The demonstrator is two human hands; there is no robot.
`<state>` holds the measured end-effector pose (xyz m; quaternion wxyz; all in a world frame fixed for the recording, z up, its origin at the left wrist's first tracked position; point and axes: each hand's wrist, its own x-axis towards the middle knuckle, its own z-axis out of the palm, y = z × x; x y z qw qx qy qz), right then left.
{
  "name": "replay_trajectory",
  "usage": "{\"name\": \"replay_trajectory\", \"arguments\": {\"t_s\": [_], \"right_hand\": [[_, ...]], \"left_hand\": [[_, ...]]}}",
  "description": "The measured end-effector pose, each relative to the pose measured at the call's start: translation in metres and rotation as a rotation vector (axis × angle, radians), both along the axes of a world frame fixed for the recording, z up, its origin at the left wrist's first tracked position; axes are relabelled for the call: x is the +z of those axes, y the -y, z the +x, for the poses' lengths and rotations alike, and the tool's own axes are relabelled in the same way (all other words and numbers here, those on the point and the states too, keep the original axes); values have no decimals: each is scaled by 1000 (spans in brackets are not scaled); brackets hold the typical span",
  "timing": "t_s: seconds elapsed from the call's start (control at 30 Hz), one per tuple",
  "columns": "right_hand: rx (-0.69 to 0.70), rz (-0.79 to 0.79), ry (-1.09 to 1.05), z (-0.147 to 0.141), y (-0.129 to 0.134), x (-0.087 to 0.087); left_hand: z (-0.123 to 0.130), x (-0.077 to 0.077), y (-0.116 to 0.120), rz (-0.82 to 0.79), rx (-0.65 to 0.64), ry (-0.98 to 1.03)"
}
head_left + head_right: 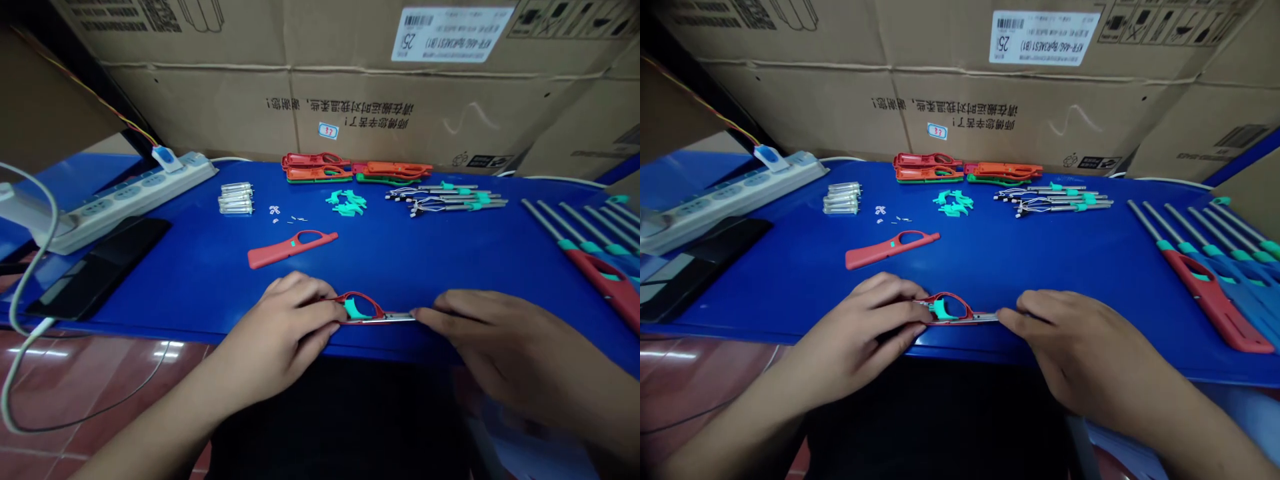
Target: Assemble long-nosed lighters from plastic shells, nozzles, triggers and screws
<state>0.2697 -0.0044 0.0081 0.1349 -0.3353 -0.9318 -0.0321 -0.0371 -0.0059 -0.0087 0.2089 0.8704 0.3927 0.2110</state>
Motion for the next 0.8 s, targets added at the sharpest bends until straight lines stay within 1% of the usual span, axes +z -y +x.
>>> {"name": "replay_trajectory", "arguments": {"t_s": [0.1,0.17,0.37,0.5,0.67,0.8], "right_hand": [[28,-24,-2,1,-1,0],[52,-44,-9,4,-3,-3],[53,-72,-43,16,-5,-21],[78,-77,-16,23,-3,-28],[75,-96,30,25,-3,-29],[85,-101,84,18,-4,-21]], "left_hand": [[-1,0,1,-12,12,-3],[-3,-1,1,-25,11,11],[-7,-6,0,-5,16,77],[-6,-5,0,-27,25,71],[-5,-4,1,-28,26,68],[-5,-3,-1,-5,21,55]]}}
